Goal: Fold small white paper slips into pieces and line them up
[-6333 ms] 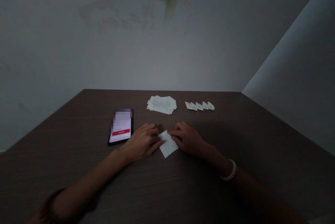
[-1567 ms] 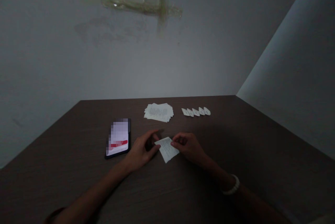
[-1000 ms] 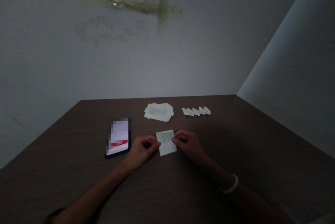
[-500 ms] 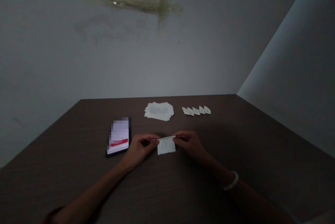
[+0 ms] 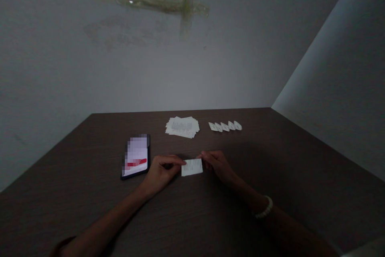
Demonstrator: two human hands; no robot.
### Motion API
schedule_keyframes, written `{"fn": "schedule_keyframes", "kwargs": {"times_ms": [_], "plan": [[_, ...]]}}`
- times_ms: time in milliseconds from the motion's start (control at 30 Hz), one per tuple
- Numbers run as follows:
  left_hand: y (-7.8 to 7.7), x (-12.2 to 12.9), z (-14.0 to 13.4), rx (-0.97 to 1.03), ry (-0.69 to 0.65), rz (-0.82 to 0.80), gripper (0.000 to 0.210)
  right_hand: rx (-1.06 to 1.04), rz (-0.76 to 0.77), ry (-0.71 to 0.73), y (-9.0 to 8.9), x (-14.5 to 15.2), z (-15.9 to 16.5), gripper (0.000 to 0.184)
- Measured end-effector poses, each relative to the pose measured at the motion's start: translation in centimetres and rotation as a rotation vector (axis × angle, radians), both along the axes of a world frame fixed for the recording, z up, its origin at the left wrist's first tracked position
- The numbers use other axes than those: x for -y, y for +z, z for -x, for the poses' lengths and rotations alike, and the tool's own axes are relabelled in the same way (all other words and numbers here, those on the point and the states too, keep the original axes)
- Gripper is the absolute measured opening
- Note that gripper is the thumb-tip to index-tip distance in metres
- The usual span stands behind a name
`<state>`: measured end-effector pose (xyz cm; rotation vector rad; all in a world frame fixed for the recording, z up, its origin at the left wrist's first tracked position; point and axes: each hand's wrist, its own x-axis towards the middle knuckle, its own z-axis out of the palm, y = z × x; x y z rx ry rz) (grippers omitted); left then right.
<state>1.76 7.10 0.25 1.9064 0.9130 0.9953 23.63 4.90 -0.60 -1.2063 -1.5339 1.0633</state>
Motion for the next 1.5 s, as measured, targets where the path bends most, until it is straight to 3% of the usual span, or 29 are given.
{"fn": "schedule_keyframes", "kwargs": {"times_ms": [200, 300, 667, 833, 1000, 1200, 1300, 1500], "plan": [[0.5, 0.3, 0.3, -0.033, 0.008, 0.064, 0.024, 0.043, 0.014, 0.017, 0.0, 0.2, 0.5, 0.020], [0.5, 0.3, 0.3, -0.065, 0.055, 0.093, 0.030, 0.038, 0.003, 0.004, -0.1, 0.2, 0.5, 0.019], [0.1, 0.2, -0.3, -0.157, 0.035, 0.068, 0.027, 0.083, -0.022, -0.006, -0.2, 0.3, 0.9, 0.019], [0.3, 0.3, -0.4, -0.162, -0.002, 0.023, 0.023, 0.076, -0.021, 0.054, -0.5, 0.3, 1.0, 0.020], [0.3, 0.4, -0.6, -0.205, -0.006, -0.002, 0.022, 0.247, -0.102, 0.053, -0.5, 0.3, 0.9, 0.018], [-0.5, 0.0, -0.8, -0.444, 0.005, -0.202, 0.011, 0.653, -0.381, 0.070, -0.8, 0.5, 0.7, 0.009], [-0.7, -0.2, -0.5, -0.479, -0.034, -0.281, 0.006, 0.704, -0.410, 0.095, -0.9, 0.6, 0.6, 0.009], [-0.6, 0.0, 0.4, -0.620, -0.126, -0.433, 0.018, 0.756, -0.459, 0.134, -1.0, 0.7, 0.4, 0.014]]}}
